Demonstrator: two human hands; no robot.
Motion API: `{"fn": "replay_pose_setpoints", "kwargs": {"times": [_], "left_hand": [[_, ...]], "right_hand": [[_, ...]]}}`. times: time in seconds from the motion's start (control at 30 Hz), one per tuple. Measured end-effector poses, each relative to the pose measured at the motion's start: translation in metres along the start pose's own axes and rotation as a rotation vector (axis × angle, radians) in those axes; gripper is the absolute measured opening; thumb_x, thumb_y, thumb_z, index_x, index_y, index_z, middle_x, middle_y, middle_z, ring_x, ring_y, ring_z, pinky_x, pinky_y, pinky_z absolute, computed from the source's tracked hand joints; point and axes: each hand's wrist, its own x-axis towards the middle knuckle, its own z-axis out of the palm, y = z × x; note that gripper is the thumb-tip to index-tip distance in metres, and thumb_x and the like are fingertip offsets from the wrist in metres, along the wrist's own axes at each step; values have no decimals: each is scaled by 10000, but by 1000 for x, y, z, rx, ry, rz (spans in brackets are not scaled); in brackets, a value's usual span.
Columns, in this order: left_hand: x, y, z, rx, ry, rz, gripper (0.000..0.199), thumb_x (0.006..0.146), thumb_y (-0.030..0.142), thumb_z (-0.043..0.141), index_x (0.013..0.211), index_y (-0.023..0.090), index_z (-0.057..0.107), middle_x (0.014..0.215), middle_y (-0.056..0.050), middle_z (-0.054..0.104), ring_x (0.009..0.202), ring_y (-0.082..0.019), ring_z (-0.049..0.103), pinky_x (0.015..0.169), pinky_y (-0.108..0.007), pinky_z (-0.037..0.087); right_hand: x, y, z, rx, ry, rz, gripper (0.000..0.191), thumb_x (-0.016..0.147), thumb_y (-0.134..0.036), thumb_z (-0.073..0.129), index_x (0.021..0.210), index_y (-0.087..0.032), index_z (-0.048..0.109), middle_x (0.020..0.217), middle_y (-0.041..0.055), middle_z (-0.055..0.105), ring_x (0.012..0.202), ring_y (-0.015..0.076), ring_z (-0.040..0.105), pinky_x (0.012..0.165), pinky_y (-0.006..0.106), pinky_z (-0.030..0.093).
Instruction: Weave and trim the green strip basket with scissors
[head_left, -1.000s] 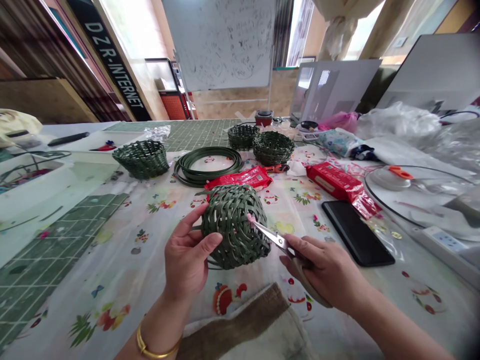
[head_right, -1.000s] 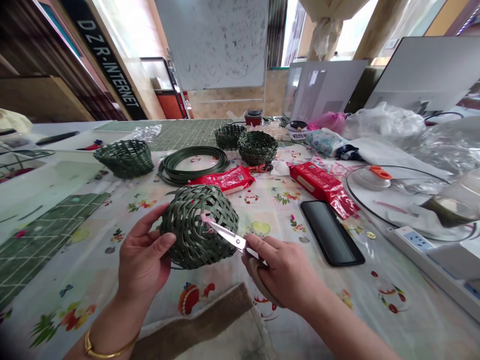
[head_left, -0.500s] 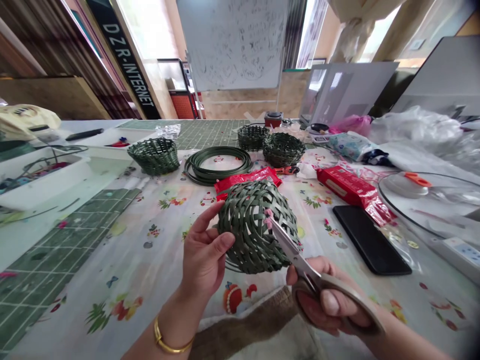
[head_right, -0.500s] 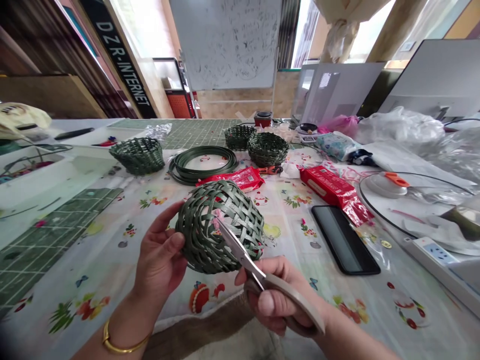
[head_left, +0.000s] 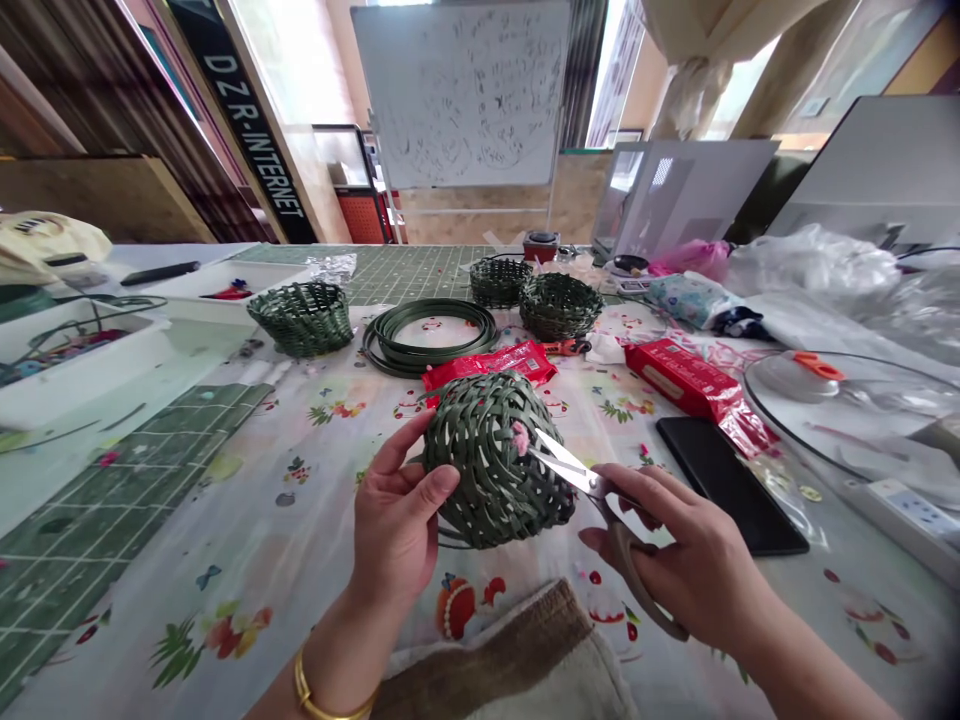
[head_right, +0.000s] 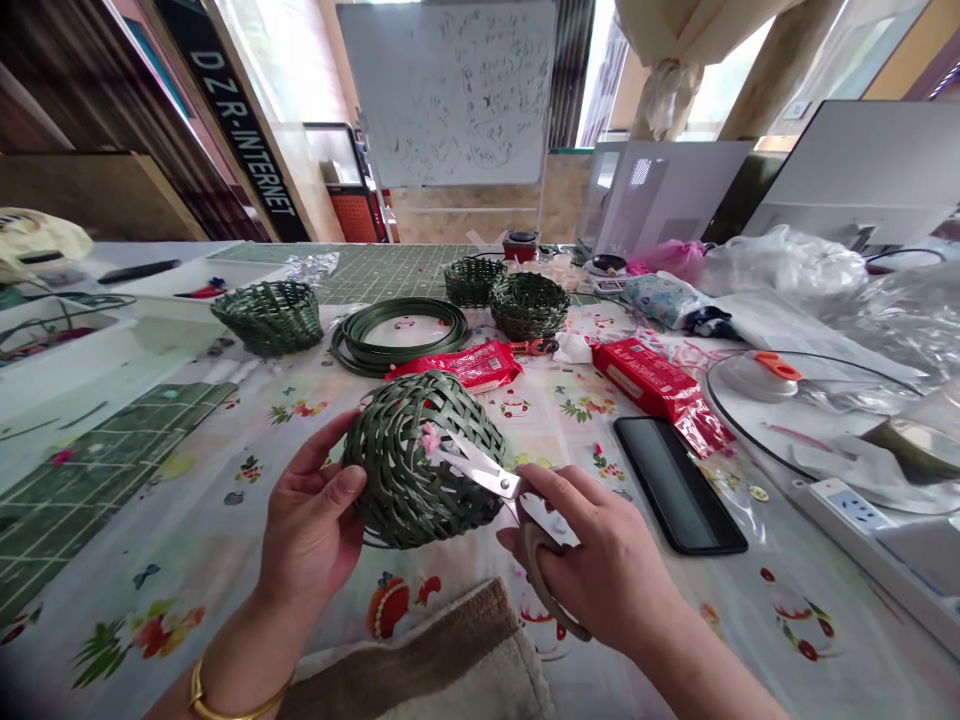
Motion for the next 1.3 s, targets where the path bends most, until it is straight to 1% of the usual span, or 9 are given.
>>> {"fn": "replay_pose_setpoints", "kwargs": {"times": [0.17,0.33,0.57,0.67,0.8,0.87,0.93,1.1,1.3], "left_hand": [[-1,-1,0,21,18,5,515,567,167,847,1053,251,696,679,-19,750,557,-146,680,539,-253,588],[-1,-2,0,51,39,18,531,555,162,853,1056,238,695,673,-26,751,555,-145,676,550,-257,588],[4,-5,-10,201,27,134,583,570,147,849,1122,221,676,689,-24,757,566,-124,672,597,-214,571],[8,-6,-12,161,-21,134,556,564,163,855,1090,244,692,688,-24,757,578,-131,682,613,-224,572],[11,-5,-10,54,-59,72,551,514,193,878,1036,258,713,652,-19,745,543,-143,673,597,-260,575],[9,-3,-7,38,-46,26,536,516,201,877,1025,249,715,564,4,710,521,-140,661,589,-258,572],[8,-2,-5,33,-36,-7,522,523,210,875,1019,245,716,523,15,689,515,-140,657,582,-257,571],[8,-3,-5,45,-4,10,532,530,190,870,1033,246,707,651,-24,746,519,-122,653,586,-252,568],[8,-5,-9,82,17,49,532,544,206,864,1051,225,703,597,3,718,501,-111,635,562,-223,551]], "right_hand": [[2,-1,4,22,-15,-40,350,824,-271,656,1152,-190,566,861,55,638,675,145,624,623,242,522],[2,1,10,-40,4,-51,226,872,-214,556,1087,-166,606,736,24,629,508,102,560,486,201,452],[1,2,6,-109,-63,-26,197,877,-254,536,1012,-176,658,659,5,606,472,103,503,464,218,382],[0,0,7,245,-221,141,219,846,-364,607,921,-171,680,612,-18,534,495,92,458,484,211,386],[-2,3,9,969,-560,476,489,719,-568,694,960,-145,650,568,-61,427,417,49,352,394,187,324],[0,5,8,1147,-644,532,598,641,-628,724,986,-149,629,572,-66,435,394,42,339,361,178,298],[3,4,4,1059,-605,514,574,621,-574,766,1007,-174,625,613,-53,483,444,63,407,392,180,348],[9,-6,-5,396,-312,274,414,681,-333,786,1052,-236,629,877,16,627,722,148,563,645,250,486],[5,0,1,169,-60,120,369,737,-405,741,1031,-209,635,778,19,631,603,132,555,569,236,480]]}}
